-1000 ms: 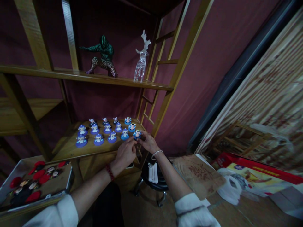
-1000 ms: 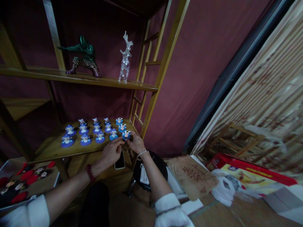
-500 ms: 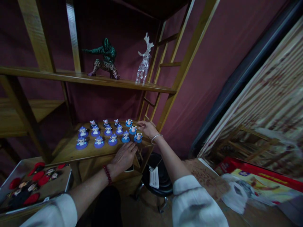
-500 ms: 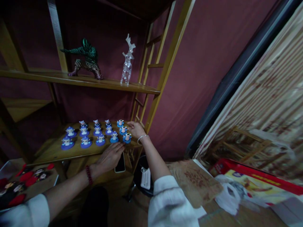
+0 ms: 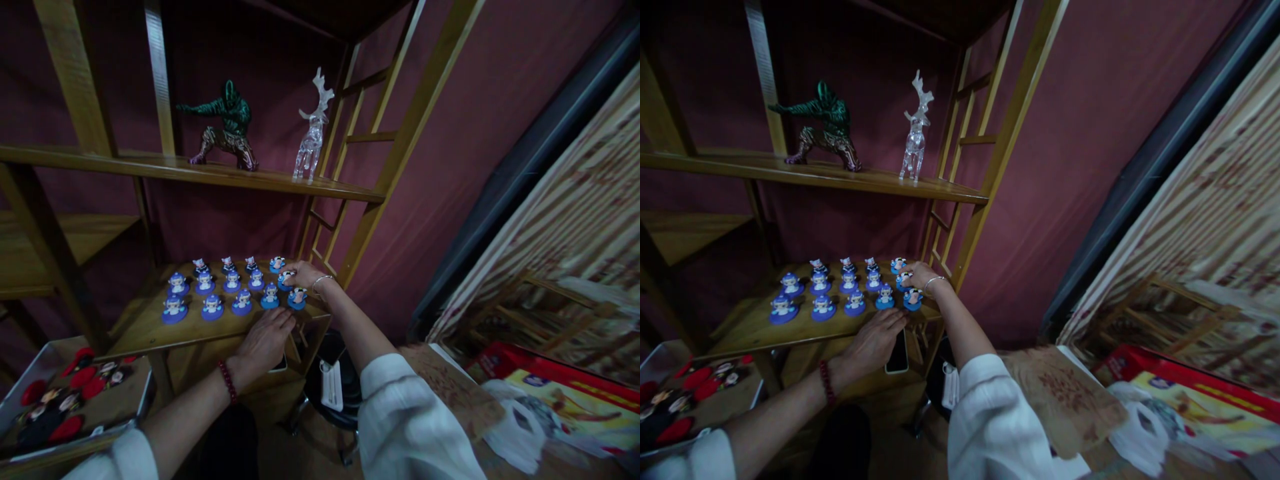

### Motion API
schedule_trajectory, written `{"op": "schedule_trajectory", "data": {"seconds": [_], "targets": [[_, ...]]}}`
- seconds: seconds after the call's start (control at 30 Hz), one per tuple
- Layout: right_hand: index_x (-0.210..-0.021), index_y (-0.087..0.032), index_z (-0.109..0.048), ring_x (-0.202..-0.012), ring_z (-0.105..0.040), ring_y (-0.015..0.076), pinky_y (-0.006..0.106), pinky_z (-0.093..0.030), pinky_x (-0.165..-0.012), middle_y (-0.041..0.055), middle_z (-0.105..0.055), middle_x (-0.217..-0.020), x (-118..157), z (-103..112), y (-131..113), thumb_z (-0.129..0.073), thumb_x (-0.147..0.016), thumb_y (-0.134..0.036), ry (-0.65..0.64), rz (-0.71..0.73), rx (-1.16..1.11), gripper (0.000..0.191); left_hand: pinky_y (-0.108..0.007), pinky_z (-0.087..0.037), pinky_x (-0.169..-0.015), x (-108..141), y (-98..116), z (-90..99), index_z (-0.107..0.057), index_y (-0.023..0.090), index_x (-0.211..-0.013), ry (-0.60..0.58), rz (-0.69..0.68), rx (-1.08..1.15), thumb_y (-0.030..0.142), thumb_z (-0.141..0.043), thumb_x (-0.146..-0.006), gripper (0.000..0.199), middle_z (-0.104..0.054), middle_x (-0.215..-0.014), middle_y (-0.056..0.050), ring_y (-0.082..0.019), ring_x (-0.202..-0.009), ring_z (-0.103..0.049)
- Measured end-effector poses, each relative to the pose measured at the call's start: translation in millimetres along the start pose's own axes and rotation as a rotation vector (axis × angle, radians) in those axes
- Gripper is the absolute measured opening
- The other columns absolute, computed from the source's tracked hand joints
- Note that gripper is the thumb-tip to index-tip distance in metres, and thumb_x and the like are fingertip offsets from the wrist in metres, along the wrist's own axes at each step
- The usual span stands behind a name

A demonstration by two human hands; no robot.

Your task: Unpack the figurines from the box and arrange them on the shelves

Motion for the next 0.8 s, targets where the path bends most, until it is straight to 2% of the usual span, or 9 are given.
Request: {"op": "schedule_trajectory", "data": {"seconds": [0.27,0.53,0.8], "targets": [[-0.098,-0.020,-0.068,-0.072,-0.062,0.0126,0.017,-0.044,-0.061,-0.0023,-0.069,-0.077,-3,2,3,-0.071,-0.059,-0.017,0.004,0.010,0.035,0.039,-0.037,-0.038,-0.099,0,-1,-2.5,-0.053,0.008,-0.112,0.013,-0.006,0.008,0.002,-0.040,-0.076,0.039,-0.057,-0.116,-0.010,-0.021,-0.110,-0.046],[-0.099,-0.018,-0.068,-0.082,-0.062,0.0151,0.017,-0.045,-0.070,-0.0001,-0.069,-0.090,-9,4,-5,-0.071,-0.059,-0.016,0.044,0.063,0.076,0.039,-0.038,-0.039,-0.098,1,-2,-3.0,-0.052,0.010,-0.112,0.040,-0.006,0.035,0.003,-0.040,-0.076,0.039,-0.056,-0.117,-0.011,-0.020,-0.111,-0.046],[-0.099,-0.022,-0.068,-0.084,-0.062,0.0151,0.018,-0.045,-0.074,-0.0024,-0.069,-0.091,-8,3,-16,-0.071,-0.060,-0.017,0.016,0.073,0.145,0.039,-0.038,-0.040,-0.097,1,-2,-1.3,-0.053,0.012,-0.110,0.038,-0.007,0.056,0.003,-0.039,-0.076,0.038,-0.057,-0.115,-0.011,-0.020,-0.110,-0.046]]}}
Point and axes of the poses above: each hand's wrist, its own x-axis away from the middle knuckle, its own z-axis out of the back of the hand, y = z × x, the point moved 8 cm from there along -x, towards the middle knuckle
